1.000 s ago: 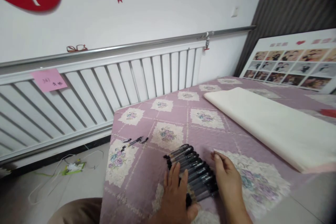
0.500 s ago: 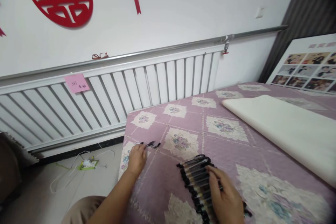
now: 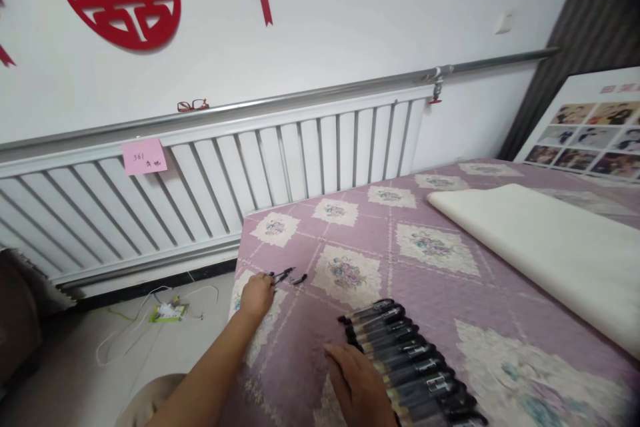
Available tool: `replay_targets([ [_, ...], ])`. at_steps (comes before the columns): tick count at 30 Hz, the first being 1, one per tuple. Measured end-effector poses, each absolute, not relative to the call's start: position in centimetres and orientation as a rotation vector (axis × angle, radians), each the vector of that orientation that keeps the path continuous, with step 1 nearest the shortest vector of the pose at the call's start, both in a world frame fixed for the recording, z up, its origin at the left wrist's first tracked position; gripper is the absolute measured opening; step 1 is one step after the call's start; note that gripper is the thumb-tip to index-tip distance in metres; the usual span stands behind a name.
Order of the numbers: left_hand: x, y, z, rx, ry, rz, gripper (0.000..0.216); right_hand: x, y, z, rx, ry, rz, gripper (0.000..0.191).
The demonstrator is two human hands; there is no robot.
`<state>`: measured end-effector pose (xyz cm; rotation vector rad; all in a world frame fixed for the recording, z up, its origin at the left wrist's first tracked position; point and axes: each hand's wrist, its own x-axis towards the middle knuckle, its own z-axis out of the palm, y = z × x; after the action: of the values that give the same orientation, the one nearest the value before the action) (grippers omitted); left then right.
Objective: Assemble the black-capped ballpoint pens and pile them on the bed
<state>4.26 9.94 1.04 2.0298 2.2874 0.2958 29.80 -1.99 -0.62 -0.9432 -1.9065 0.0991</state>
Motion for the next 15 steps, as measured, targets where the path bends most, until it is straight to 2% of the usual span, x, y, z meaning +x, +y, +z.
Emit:
replay_targets([
  [11,4.5,8.0,1.0,1.917,2.193,0.561,0.023,28.8,-2.5,-1.0,-0.925,-1.964,0.125,0.022],
  [15,4.7,8.1,0.6,1.943,2.101,0.580,0.016,28.2,-2.9,-1.0,-0.944,-2.041,0.187,0.022],
])
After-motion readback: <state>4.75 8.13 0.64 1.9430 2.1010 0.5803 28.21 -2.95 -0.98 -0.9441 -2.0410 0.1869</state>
